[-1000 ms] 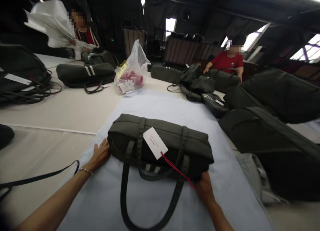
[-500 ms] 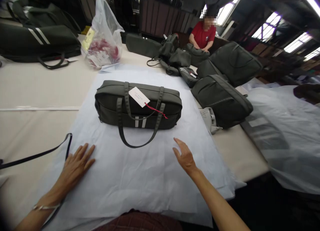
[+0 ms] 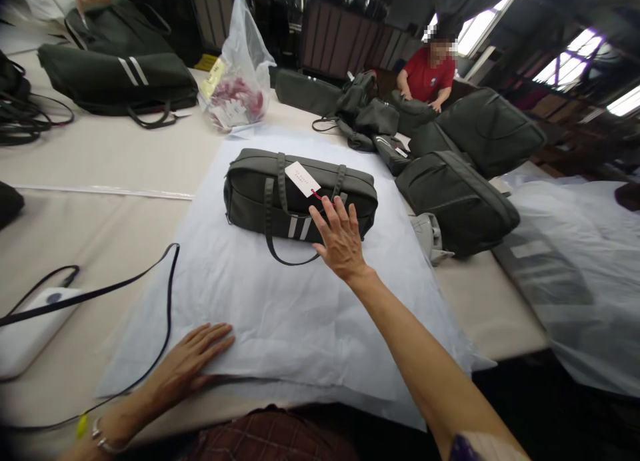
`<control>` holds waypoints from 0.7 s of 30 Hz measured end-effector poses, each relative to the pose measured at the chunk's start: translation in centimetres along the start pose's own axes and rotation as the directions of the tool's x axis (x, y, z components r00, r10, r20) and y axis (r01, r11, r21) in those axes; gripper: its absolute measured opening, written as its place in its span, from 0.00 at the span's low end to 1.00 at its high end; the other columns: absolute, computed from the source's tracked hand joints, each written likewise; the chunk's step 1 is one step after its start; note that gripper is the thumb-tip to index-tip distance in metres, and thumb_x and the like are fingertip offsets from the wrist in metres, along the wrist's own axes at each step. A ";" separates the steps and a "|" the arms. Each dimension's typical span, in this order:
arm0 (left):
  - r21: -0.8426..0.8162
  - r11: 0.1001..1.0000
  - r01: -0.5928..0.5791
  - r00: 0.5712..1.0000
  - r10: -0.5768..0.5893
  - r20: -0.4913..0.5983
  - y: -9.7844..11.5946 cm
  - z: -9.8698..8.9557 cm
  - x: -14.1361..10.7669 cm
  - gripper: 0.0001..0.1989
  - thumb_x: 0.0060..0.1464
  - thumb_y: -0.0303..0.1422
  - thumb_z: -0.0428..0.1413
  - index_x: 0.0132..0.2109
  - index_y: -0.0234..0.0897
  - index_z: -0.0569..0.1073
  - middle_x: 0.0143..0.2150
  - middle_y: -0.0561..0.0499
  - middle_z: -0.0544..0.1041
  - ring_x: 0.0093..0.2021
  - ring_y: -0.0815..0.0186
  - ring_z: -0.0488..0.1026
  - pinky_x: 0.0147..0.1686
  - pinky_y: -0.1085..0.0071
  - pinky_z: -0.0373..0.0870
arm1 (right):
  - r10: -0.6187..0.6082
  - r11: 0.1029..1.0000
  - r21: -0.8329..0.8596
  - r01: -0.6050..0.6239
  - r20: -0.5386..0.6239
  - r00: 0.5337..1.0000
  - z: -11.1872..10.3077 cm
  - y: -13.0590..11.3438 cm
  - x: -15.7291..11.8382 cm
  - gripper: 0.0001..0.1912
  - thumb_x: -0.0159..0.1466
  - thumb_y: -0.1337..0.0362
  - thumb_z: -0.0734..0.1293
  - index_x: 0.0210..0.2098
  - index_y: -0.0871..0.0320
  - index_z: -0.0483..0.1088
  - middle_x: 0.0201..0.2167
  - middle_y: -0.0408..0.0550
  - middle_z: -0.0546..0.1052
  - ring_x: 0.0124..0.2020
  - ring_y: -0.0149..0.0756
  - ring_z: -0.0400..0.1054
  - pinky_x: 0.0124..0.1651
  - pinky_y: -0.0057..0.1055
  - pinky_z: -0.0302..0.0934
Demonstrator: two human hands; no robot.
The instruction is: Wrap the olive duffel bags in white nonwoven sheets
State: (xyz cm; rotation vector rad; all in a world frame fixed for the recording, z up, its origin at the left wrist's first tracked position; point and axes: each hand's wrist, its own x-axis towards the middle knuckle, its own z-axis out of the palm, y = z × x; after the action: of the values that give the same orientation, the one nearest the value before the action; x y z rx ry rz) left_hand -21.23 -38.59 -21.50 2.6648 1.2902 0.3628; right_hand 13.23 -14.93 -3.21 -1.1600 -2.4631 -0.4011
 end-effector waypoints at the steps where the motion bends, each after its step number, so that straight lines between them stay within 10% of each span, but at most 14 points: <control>1: -0.023 1.000 -0.013 1.000 0.013 -0.023 0.4 -0.1 0.4 0.27 0.57 0.36 0.58 0.63 0.44 0.65 0.62 0.44 0.70 0.60 0.56 0.67 0.59 0.57 0.63 | -0.003 0.999 -0.038 0.005 0.056 0.998 0.6 0.4 1.3 0.47 0.54 0.63 0.76 0.68 0.56 0.52 0.71 0.57 0.51 0.71 0.58 0.38 0.69 0.61 0.35; 7: -0.067 0.998 0.000 0.989 -0.010 -0.151 4.7 -0.3 3.2 0.09 0.61 0.29 0.53 0.49 0.39 0.71 0.50 0.46 0.77 0.51 0.59 0.72 0.52 0.60 0.67 | -0.022 0.991 -0.128 0.043 0.163 0.986 2.8 2.9 4.5 0.45 0.55 0.68 0.73 0.68 0.57 0.52 0.67 0.55 0.59 0.69 0.52 0.45 0.70 0.55 0.33; 15: -0.087 0.996 0.026 0.978 -0.043 -0.205 9.1 1.6 7.1 0.04 0.60 0.25 0.54 0.38 0.40 0.69 0.35 0.52 0.74 0.34 0.63 0.70 0.37 0.66 0.64 | 0.328 0.929 -0.230 -0.291 0.141 0.934 1.8 5.2 8.2 0.46 0.54 0.61 0.74 0.67 0.58 0.51 0.59 0.62 0.66 0.55 0.57 0.59 0.55 0.50 0.56; 21: 0.031 0.997 0.064 0.941 -0.050 -0.335 10.0 1.7 9.0 0.10 0.61 0.23 0.49 0.44 0.40 0.71 0.38 0.51 0.75 0.37 0.63 0.70 0.40 0.66 0.64 | 0.239 0.968 -0.156 -0.196 0.333 0.912 1.9 7.7 11.5 0.54 0.53 0.46 0.73 0.69 0.54 0.45 0.69 0.58 0.52 0.68 0.57 0.44 0.64 0.54 0.43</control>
State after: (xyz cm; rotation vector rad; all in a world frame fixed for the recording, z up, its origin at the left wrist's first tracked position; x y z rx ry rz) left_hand -7.81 -37.70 -19.35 2.6739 1.4742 0.8196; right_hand 12.13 -1.70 1.09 -1.6653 -2.5883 -0.2999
